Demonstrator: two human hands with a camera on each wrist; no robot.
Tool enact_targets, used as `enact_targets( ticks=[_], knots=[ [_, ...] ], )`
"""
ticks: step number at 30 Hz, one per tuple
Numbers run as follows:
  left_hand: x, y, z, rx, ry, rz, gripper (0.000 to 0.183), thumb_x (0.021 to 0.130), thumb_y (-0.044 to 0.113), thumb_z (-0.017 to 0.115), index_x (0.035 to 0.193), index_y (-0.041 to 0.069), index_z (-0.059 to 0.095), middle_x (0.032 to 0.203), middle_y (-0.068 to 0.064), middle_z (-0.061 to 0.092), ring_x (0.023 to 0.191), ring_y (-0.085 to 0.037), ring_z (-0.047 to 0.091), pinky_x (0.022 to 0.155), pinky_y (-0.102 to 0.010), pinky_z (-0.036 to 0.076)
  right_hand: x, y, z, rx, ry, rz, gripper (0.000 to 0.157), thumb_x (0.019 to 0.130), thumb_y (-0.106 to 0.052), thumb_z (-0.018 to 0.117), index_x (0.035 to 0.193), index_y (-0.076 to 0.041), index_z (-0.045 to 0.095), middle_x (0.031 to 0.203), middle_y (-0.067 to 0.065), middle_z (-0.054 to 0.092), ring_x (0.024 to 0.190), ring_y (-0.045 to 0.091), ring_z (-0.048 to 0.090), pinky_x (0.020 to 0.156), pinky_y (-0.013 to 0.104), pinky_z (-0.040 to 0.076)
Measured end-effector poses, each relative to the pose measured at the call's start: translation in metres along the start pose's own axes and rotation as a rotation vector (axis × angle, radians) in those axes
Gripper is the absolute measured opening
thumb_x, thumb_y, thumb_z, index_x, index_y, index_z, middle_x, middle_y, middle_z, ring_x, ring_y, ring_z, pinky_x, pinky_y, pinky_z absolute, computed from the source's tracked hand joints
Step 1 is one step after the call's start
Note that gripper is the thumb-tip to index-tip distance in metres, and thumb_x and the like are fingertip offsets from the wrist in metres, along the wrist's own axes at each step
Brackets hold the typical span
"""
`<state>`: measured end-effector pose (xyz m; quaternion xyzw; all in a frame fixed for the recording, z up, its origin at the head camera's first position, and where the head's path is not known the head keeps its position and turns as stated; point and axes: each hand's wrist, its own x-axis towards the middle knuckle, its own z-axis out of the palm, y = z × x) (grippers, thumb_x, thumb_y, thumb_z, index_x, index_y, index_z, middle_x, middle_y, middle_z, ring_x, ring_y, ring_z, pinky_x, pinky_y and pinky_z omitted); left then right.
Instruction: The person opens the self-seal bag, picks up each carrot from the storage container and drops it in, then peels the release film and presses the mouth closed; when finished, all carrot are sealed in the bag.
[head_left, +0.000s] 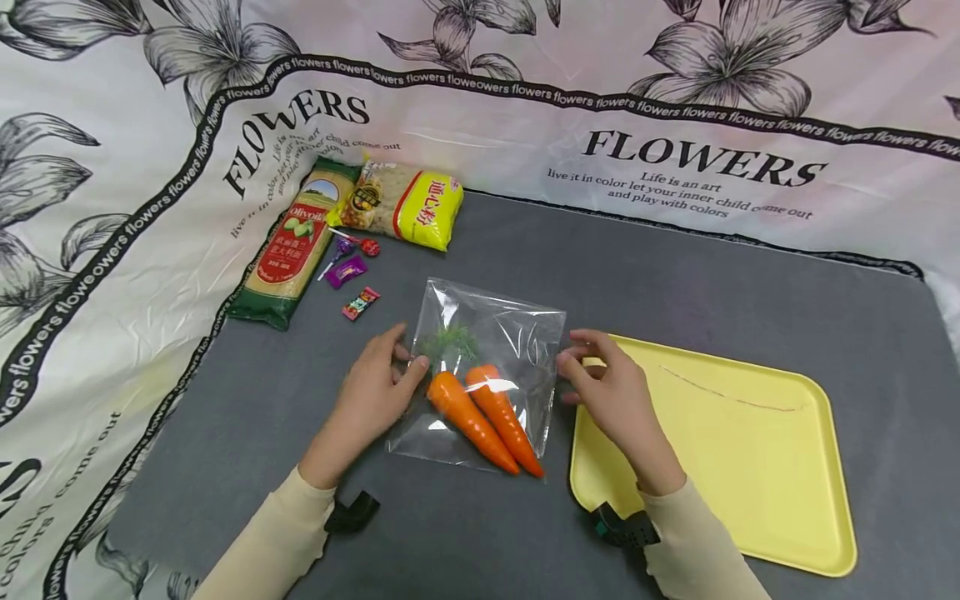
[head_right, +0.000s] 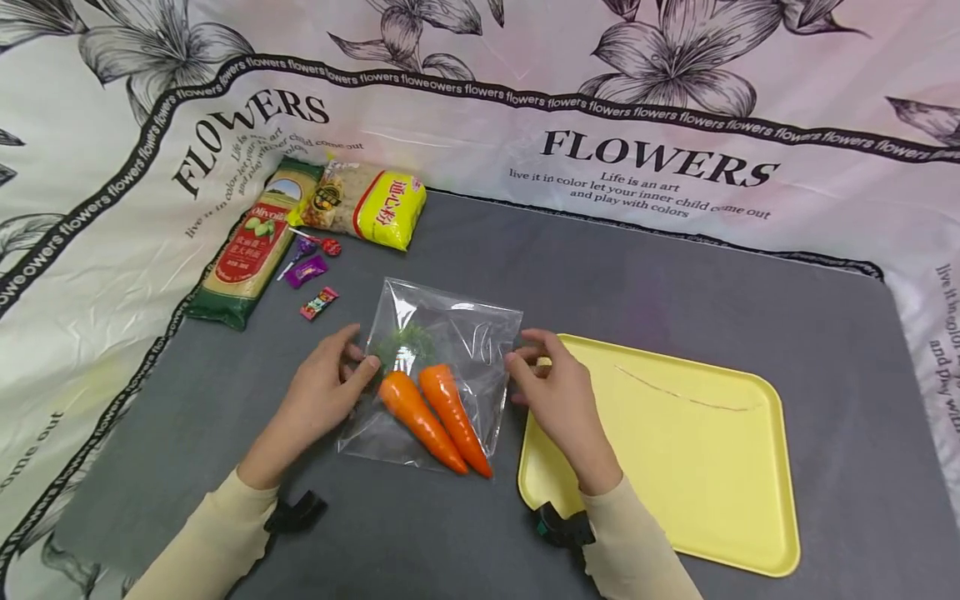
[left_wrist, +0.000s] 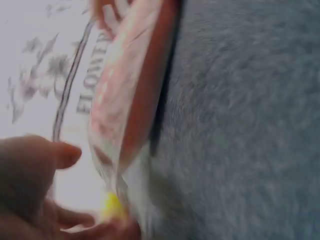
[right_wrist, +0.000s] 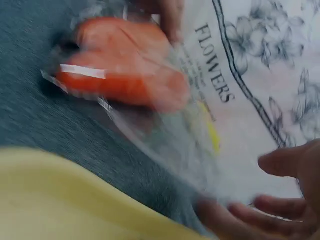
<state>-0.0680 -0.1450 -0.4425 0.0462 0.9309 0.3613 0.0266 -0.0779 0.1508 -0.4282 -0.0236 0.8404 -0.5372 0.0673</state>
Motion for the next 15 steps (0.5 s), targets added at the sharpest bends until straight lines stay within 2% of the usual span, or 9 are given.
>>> enact_targets(
  ticks=[1, 3, 5, 7, 10, 12, 15],
  knots=[
    [-0.001, 0.004, -0.001, 0.085, 0.034, 0.054, 0.067, 0.091, 0.043, 0.058, 0.143, 0.007, 0.036, 0.119, -0.013, 0.053, 0.098, -0.026, 0.056, 0.076, -0.041, 0.049, -0.004, -0.003, 0.002, -0.078, 0.037, -0.078, 0.043, 0.089, -0.026, 0.066, 0.127, -0.011, 0.052, 0.114, 0.007, 0.058, 0.096, 0.022, 0.063, 0.068, 0.036, 0.057],
    [-0.004, 0.012, -0.001, 0.253, 0.048, 0.193, 0.076, 0.090, 0.046, 0.057, 0.149, 0.011, 0.025, 0.143, -0.017, 0.034, 0.125, -0.034, 0.038, 0.094, -0.053, 0.039, -0.011, -0.010, 0.011, -0.238, 0.090, -0.254, 0.047, 0.088, -0.024, 0.065, 0.130, -0.009, 0.050, 0.125, 0.008, 0.052, 0.110, 0.022, 0.056, 0.085, 0.036, 0.052],
    [-0.006, 0.018, 0.004, 0.401, -0.003, 0.337, 0.082, 0.089, 0.055, 0.054, 0.151, 0.014, 0.019, 0.155, -0.014, 0.013, 0.140, -0.039, 0.012, 0.105, -0.060, 0.023, -0.019, -0.017, 0.026, -0.396, 0.079, -0.400, 0.054, 0.088, -0.025, 0.064, 0.135, -0.008, 0.046, 0.138, 0.009, 0.043, 0.125, 0.026, 0.043, 0.100, 0.042, 0.041],
    [-0.008, 0.023, 0.010, 0.497, -0.089, 0.434, 0.087, 0.087, 0.063, 0.048, 0.152, 0.016, 0.015, 0.158, -0.009, 0.001, 0.142, -0.036, -0.001, 0.108, -0.061, 0.014, -0.028, -0.021, 0.044, -0.525, 0.008, -0.483, 0.062, 0.090, -0.031, 0.060, 0.142, -0.009, 0.038, 0.147, 0.010, 0.032, 0.136, 0.028, 0.028, 0.107, 0.047, 0.031],
    [-0.010, 0.023, 0.018, 0.571, -0.194, 0.444, 0.094, 0.084, 0.073, 0.040, 0.152, 0.016, 0.008, 0.158, -0.008, -0.005, 0.142, -0.037, -0.006, 0.110, -0.059, 0.008, -0.039, -0.017, 0.068, -0.688, -0.135, -0.462, 0.070, 0.096, -0.044, 0.047, 0.151, -0.011, 0.018, 0.156, 0.010, 0.014, 0.142, 0.034, 0.010, 0.108, 0.054, 0.025],
    [-0.011, 0.021, 0.021, 0.581, -0.205, 0.433, 0.097, 0.082, 0.076, 0.038, 0.152, 0.016, 0.008, 0.158, -0.008, -0.004, 0.142, -0.036, -0.006, 0.111, -0.059, 0.008, -0.043, -0.012, 0.077, -0.752, -0.185, -0.428, 0.070, 0.099, -0.047, 0.038, 0.152, -0.013, 0.009, 0.157, 0.009, 0.006, 0.142, 0.034, 0.004, 0.108, 0.056, 0.024],
    [-0.010, 0.018, 0.022, 0.573, -0.191, 0.437, 0.098, 0.080, 0.079, 0.034, 0.152, 0.017, 0.010, 0.158, -0.007, -0.002, 0.142, -0.035, -0.005, 0.111, -0.058, 0.009, -0.045, -0.005, 0.080, -0.773, -0.216, -0.397, 0.068, 0.100, -0.047, 0.032, 0.152, -0.014, 0.003, 0.158, 0.007, 0.001, 0.143, 0.032, 0.001, 0.109, 0.054, 0.022]
  ],
)
